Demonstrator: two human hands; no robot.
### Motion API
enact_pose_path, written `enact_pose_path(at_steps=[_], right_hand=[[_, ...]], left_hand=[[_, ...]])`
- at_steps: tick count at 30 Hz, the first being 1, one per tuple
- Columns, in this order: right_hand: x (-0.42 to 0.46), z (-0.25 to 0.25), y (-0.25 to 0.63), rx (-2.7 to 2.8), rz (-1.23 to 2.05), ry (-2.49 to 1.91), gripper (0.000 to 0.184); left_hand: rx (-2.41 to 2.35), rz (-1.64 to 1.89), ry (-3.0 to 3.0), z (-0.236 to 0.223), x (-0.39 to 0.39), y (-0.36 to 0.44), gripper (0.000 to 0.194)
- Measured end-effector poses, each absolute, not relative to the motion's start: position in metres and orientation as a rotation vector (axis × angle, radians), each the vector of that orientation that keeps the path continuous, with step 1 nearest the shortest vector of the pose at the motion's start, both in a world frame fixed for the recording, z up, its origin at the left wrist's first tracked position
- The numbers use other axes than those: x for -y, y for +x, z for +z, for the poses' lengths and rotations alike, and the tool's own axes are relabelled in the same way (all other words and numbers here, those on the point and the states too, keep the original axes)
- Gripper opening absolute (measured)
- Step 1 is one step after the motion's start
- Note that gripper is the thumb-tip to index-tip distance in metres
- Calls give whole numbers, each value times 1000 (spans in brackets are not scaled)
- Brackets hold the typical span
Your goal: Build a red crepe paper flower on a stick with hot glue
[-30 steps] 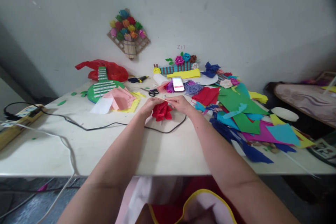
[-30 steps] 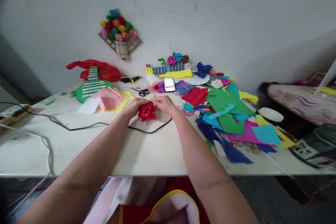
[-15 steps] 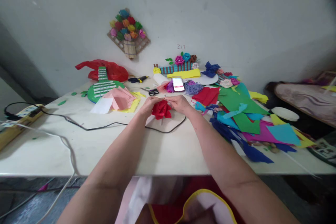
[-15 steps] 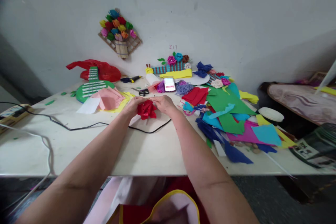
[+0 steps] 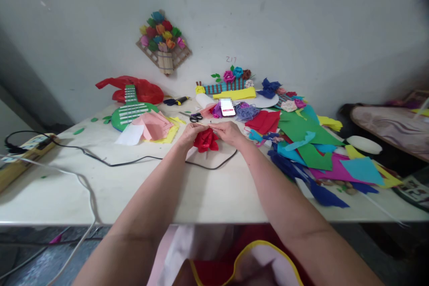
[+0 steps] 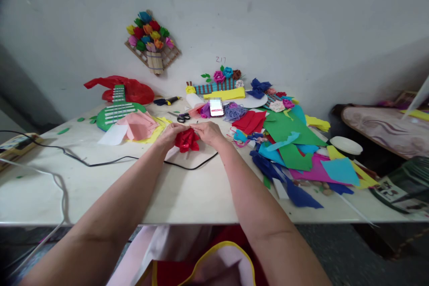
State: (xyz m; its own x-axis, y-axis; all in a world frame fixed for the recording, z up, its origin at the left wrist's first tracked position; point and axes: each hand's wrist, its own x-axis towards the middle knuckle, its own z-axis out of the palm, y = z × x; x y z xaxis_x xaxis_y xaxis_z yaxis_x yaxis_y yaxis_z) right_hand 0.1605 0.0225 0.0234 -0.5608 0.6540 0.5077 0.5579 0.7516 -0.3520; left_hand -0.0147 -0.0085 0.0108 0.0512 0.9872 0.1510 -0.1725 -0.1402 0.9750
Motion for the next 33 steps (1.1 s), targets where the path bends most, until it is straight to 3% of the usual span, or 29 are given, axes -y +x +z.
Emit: enact_pose_path(at_steps=[16,33], right_hand=[[-24,21,156,2146,400,-1004,23],[-18,24,154,2200,109,-981,23]], left_hand=[[-958,1296,1293,8,5,-16,30],[-955,1308,1236,9,5,-17,27]])
